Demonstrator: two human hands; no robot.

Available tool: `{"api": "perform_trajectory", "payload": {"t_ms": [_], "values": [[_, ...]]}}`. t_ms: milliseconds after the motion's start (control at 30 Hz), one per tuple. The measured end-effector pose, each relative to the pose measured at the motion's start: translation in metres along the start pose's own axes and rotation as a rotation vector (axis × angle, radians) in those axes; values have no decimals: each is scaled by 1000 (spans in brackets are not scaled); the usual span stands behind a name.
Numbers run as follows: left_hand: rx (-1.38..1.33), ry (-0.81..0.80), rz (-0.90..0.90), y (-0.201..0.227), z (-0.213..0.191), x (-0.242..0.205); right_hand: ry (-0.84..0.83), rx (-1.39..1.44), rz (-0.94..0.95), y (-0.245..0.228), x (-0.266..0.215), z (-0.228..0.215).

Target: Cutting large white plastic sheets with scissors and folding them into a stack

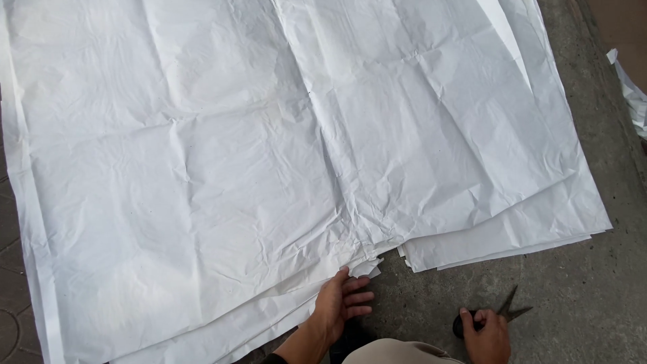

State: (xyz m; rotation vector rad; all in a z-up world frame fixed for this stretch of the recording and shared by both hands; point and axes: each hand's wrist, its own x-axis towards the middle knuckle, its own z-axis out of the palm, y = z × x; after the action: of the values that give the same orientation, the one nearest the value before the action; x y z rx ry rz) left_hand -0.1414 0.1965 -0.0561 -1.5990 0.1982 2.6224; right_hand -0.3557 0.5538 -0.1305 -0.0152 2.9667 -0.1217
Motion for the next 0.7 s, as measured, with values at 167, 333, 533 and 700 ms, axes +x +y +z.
{"api": "perform_trajectory", "payload": {"t_ms": [167, 333, 533, 700], "values": [[237, -9, -118, 0, 33, -19, 2, 50, 176, 39, -14, -16], [-47, 253, 39, 20, 26, -22, 96, 143, 138, 66, -9, -18], [-177, 280, -32, 19, -17, 45, -94, 190, 269, 81, -6, -4], [-862, -28, -194, 19, -114, 229, -107, 222, 507, 105, -10, 26]]}}
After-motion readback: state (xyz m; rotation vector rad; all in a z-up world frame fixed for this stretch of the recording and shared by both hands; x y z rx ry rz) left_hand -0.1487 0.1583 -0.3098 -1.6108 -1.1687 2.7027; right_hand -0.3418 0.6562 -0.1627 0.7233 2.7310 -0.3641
